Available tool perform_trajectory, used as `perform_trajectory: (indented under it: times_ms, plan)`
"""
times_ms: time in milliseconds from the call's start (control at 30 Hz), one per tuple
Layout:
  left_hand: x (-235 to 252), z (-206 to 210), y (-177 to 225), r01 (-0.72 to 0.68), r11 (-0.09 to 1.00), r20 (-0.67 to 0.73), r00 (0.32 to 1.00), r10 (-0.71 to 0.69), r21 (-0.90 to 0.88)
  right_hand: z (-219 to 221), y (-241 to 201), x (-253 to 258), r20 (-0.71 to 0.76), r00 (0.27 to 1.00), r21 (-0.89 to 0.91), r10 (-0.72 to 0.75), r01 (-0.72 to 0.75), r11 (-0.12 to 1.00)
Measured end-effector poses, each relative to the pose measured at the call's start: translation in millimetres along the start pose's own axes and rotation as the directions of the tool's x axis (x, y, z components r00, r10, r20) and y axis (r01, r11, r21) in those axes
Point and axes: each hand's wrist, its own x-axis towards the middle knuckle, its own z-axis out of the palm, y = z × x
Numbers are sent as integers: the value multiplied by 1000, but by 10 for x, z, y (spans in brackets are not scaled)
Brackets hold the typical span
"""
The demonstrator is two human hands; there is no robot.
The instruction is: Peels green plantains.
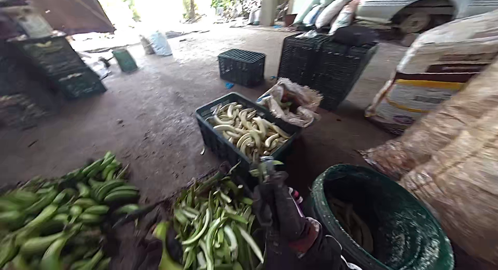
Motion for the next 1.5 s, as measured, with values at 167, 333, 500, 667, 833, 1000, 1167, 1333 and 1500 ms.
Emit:
perform_trajectory:
  times_ms: [167, 333, 500, 667, 833, 1000, 1167, 1333, 1500]
  plan:
    - [351, 548, 14, -43, 980, -381, 924, -36, -196, 278, 777, -98, -174, 771, -863, 613, -418, 282]
    - [372, 387, -302, -20, 929, -420, 895, -148, -371, 371, 841, -275, 38, 937, -756, 347, -200, 624]
    - [340, 329, -336, 102, 944, -302, 932, -202, -315, 304, 957, -119, 452, 891, -844, 45, 411, 345]
    - [216, 405, -379, 287, 954, -359, 884, -299, -87, 346, 986, 349, 162, 971, -984, -177, 172, 46]
    - [274, 310, -322, 220, 963, -314, 913, -259, -155, 186, 923, 221, 199, 973, -842, -117, 231, 488]
    - [285, 340, -416, 125, 943, -125, 977, -171, -309, 287, 1133, 3, 389, 897, -854, -211, 437, 282]
    - [227, 468, -368, 160, 976, -331, 922, -201, -149, 332, 862, 452, 108, 940, -966, -323, 176, 188]
    - [381, 321, -438, 32, 970, -315, 943, -109, -239, 273, 1239, -201, 365, 909, -811, -201, 416, 411]
    - [205, 603, -416, 223, 961, -227, 939, -257, -165, 314, 897, 346, 184, 921, -952, -344, 254, 171]
